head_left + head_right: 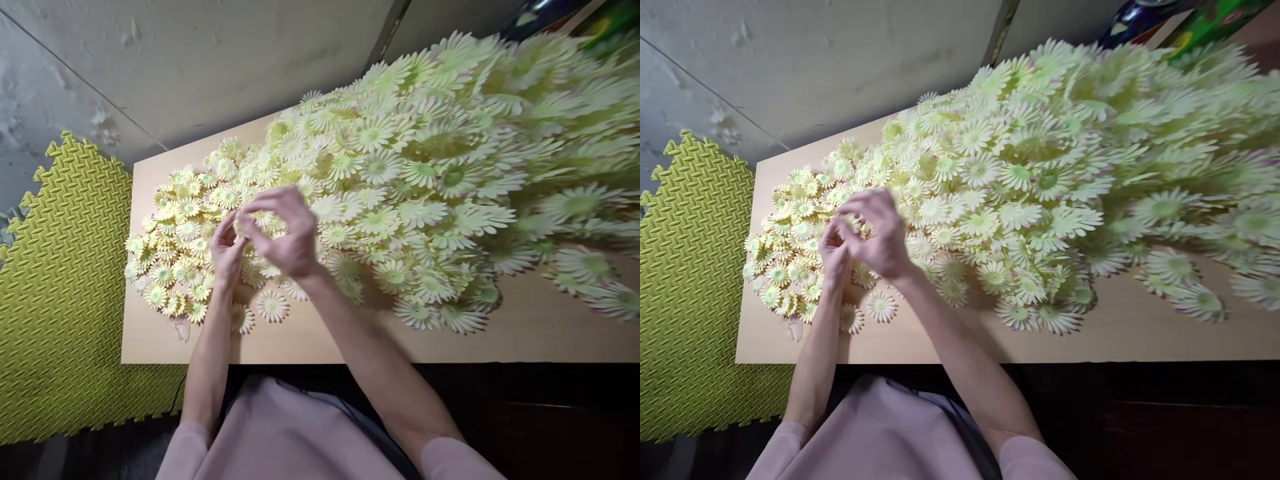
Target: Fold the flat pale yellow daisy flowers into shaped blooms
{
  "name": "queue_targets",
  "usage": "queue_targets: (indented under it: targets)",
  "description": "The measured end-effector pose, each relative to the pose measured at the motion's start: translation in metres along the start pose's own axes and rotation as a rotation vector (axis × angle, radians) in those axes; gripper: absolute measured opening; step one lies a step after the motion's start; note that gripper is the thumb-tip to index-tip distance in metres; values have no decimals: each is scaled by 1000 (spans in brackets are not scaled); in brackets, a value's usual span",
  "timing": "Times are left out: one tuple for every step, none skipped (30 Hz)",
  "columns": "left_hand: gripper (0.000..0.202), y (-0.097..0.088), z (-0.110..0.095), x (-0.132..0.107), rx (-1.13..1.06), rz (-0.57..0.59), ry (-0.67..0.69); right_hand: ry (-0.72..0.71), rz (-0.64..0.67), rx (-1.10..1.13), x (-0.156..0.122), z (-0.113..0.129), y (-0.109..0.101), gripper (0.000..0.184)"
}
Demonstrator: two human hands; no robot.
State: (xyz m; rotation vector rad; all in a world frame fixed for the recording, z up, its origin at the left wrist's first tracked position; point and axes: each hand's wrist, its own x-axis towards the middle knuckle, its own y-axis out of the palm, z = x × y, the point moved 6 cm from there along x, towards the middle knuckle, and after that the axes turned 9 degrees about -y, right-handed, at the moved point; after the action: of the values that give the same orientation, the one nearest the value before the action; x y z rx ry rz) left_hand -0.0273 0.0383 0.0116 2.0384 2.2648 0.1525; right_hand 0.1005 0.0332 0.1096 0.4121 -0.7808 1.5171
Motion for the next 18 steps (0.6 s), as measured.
queue_targets:
  targets:
    - [50,0,-1,0,-19,-5,8,58,-143,-42,0,-15,-23,11]
    - [47,1,-2,-1,-46,-16,18,110,-251,-41,-2,-29,-41,16]
    - [44,1,-3,-2,-69,-30,30,156,-274,4,-5,-41,-50,19]
    - [42,1,-4,-2,-79,-40,41,197,-240,75,-7,-52,-53,23]
    - [41,2,-6,-3,-77,-43,54,239,-128,174,-10,-62,-48,26]
    - [42,3,-7,-4,-66,-31,68,277,-7,272,-14,-69,-40,30]
    - [44,5,-9,-5,-52,-6,82,326,91,344,-18,-74,-31,34]
    - [48,7,-11,-6,-40,34,98,368,145,389,-23,-78,-25,37]
    - [52,10,-13,-7,-31,79,115,400,206,424,-27,-81,-18,41]
    - [57,13,-15,-7,-22,119,136,422,249,451,-31,-82,-13,44]
    - [59,15,-16,-8,-10,149,162,432,276,470,-33,-82,-9,48]
    - [60,16,-18,-9,7,168,186,437,306,486,-34,-81,-6,51]
    - [59,17,-19,-9,32,174,205,441,322,500,-35,-81,-4,53]
    - [58,18,-19,-9,58,169,218,449,325,508,-36,-82,-4,53]
    - [57,18,-19,-9,81,161,221,465,319,513,-37,-84,-5,52]
    - [58,18,-18,-8,98,157,217,486,303,518,-37,-87,-7,51]
    - [59,19,-17,-8,103,160,206,509,280,521,-38,-89,-9,51]
    - [61,19,-16,-7,97,172,197,529,258,521,-38,-92,-11,51]
